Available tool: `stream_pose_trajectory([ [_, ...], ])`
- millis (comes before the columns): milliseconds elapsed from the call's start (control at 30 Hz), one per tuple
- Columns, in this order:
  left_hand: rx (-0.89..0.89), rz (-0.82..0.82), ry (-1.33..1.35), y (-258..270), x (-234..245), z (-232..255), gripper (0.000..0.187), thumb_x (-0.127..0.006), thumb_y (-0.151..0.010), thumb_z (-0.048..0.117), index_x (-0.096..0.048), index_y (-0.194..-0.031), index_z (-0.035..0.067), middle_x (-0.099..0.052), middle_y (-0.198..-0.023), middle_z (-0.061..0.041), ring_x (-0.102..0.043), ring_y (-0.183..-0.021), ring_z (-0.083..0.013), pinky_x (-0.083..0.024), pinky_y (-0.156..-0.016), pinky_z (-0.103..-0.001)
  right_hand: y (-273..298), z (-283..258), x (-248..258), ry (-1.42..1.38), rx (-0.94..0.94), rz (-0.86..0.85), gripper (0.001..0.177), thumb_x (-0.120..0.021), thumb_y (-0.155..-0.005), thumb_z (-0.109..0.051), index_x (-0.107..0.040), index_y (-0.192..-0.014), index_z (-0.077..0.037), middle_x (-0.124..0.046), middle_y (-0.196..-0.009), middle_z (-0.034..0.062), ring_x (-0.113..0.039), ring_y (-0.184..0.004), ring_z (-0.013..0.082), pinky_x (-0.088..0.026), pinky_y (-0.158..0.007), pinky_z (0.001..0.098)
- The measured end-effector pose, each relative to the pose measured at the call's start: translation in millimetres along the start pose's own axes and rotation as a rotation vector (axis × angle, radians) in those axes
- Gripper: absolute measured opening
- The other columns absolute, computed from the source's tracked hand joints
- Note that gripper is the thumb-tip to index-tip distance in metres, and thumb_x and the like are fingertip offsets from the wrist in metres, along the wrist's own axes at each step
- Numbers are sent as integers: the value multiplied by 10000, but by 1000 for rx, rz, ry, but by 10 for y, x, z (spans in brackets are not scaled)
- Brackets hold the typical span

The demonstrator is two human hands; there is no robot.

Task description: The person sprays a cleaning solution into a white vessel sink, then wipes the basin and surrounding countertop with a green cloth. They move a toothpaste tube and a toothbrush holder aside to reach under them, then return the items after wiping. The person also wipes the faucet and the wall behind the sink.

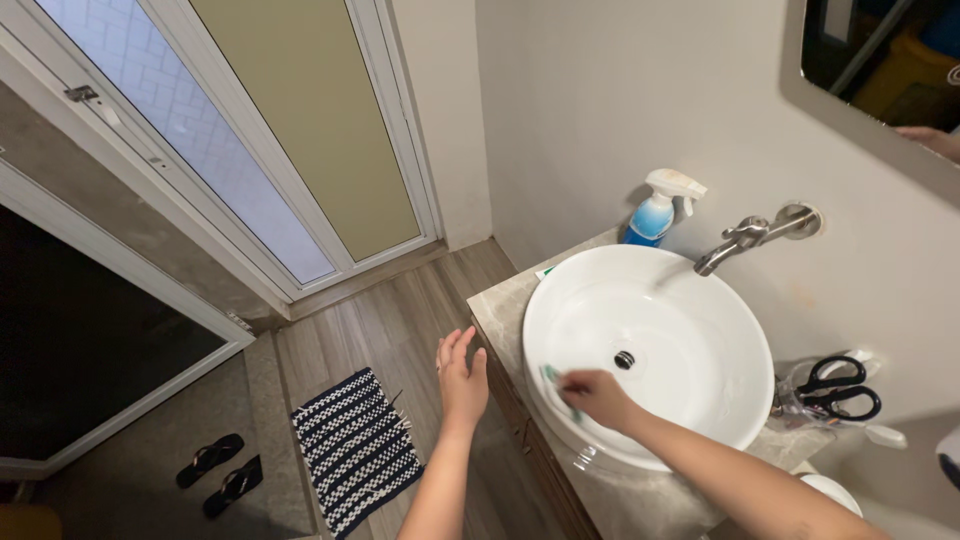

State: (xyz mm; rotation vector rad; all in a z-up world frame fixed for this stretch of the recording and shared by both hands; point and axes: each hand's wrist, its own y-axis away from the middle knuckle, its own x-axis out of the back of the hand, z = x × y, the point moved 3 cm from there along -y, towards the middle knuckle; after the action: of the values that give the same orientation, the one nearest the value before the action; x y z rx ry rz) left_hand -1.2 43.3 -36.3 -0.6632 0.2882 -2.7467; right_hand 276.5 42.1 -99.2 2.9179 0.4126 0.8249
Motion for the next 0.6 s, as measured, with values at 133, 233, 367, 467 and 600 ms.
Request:
stream_pose_trajectory([
  [133, 9, -15, 41, 9, -3, 133, 402, -647, -947, 199, -633, -1341, 121, -492, -1501, -147, -355, -1466, -387, -306, -1176, -479, -151, 1, -46, 108, -74, -29, 130, -744, -875, -175, -801, -985, -135, -788, -890, -1, -740, -779, 95, -593, -780, 244],
  [233, -12, -31, 37, 80, -26, 213, 415, -662, -937, 194, -632, -1344, 121, -489, -1500, -147, -354, -1464, -391, -309, -1178, -481, -1033, -112, -12, 52, -12, 328, 90, -744, -884, -103, -789, -948, -58, -772, -836, 65, -705, -743, 142, -554, -719, 283],
  [367, -18, -28, 10, 138, 12, 249, 420, -673, -927, 195, -632, -1340, 127, -480, -1502, -148, -343, -1465, -397, -309, -1170, -481, -1275, -207, 151, -220, -99, 441, 178, -759, -876, -136, -749, -1045, -81, -713, -853, 108, -639, -724, 166, -547, -671, 360],
  [467, -30, -14, 38, 140, 93, 262, 407, -673, -932, 198, -633, -1331, 128, -489, -1498, -147, -360, -1458, -390, -314, -1173, -476, -665, -240, -53, -17, -65, 106, 141, -730, -914, -206, -772, -938, -73, -789, -869, 42, -706, -762, 117, -573, -749, 307],
  [600, -54, -10, 36, 137, 144, 310, 404, -675, -932, 188, -636, -1328, 123, -490, -1497, -151, -372, -1450, -385, -320, -1168, -477, 393, -107, 231, 206, -266, -260, 180, -741, -890, -268, -808, -927, -104, -787, -844, 105, -666, -728, 176, -575, -734, 345],
])
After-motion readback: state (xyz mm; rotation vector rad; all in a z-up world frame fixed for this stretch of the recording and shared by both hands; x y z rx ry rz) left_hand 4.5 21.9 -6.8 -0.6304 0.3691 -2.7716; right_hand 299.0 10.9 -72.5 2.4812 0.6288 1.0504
